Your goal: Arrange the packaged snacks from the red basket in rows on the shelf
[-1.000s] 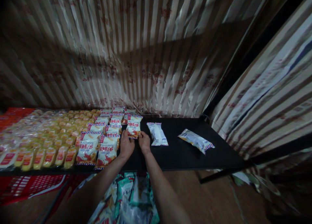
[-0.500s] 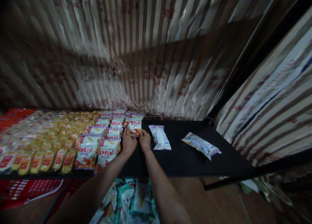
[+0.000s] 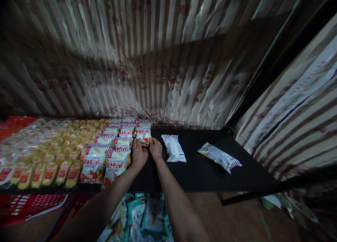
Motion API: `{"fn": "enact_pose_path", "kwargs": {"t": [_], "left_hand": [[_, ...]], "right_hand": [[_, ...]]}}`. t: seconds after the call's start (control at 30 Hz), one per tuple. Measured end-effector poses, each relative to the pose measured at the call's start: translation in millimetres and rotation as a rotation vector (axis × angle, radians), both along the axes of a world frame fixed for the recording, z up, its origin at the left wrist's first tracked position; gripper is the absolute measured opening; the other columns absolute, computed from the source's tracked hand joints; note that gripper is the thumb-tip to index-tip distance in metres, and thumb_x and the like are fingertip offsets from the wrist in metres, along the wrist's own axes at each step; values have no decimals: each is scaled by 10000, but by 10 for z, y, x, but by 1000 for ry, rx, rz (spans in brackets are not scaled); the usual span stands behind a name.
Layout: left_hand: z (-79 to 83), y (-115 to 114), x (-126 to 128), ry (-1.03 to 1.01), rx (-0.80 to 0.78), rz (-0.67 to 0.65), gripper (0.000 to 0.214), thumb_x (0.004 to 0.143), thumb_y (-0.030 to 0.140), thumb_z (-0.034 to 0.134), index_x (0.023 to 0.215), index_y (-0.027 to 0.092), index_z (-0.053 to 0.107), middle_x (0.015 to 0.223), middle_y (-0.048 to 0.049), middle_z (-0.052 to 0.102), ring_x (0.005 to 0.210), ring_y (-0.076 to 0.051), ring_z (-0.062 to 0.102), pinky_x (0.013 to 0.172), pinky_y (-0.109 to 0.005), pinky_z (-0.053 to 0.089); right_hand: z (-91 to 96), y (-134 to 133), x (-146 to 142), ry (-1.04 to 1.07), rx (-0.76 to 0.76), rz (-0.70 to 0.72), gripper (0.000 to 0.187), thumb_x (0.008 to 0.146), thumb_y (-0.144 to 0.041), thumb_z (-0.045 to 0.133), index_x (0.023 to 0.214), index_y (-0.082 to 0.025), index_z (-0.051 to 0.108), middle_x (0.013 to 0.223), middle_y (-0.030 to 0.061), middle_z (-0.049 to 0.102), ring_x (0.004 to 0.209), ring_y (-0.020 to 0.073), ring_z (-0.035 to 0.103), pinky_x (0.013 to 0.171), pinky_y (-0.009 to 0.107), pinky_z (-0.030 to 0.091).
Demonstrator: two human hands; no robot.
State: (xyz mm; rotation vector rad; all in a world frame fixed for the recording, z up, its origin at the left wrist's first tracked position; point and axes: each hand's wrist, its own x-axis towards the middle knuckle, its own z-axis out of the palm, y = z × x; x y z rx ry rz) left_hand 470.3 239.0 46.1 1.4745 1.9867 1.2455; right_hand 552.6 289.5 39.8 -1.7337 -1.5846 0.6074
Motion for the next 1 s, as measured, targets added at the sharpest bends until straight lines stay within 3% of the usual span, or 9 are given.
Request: {"fn": "enact_pose_path", "kwargs": {"t": [0.37,0.6,0.77,1.0], "left_hand": [[20,-30,-35,46,-2,-11,532,719,28,453,1248,54,503,1479,-197,313,1394,-301,240,1140,-418,255],[-18,-34,-61,53,15,-47,545,718,27,449,1255,107,505,1475,-141,349,1404,-276,219,1151,-427,233],[-34,-31,-62,68,25,-50,550,726,24,442,1265,120,501,1473,-139,355,1405,-266,219,1148,-437,238],[-56,-47,-61,84,54,-51,566,732,25,418,1287,116,477,1453,-133,388,1403,-263,226,1143,-437,249]], "right_hand": [[38,-53,-106,-171,-8,-8,271,883,-262,452,1065,-247,653,941,58,707,853,201,649,719,266,448],[15,-97,-124,-255,37,-18,306,889,-309,450,1105,-179,624,1010,119,677,970,224,614,839,299,438],[-6,-96,-124,-172,42,-14,449,883,-330,461,1302,-169,474,1155,116,641,1043,222,606,869,309,450],[-48,-74,-130,-154,81,-3,450,859,-364,489,1278,-200,507,1135,98,635,1042,220,587,885,316,440]]}}
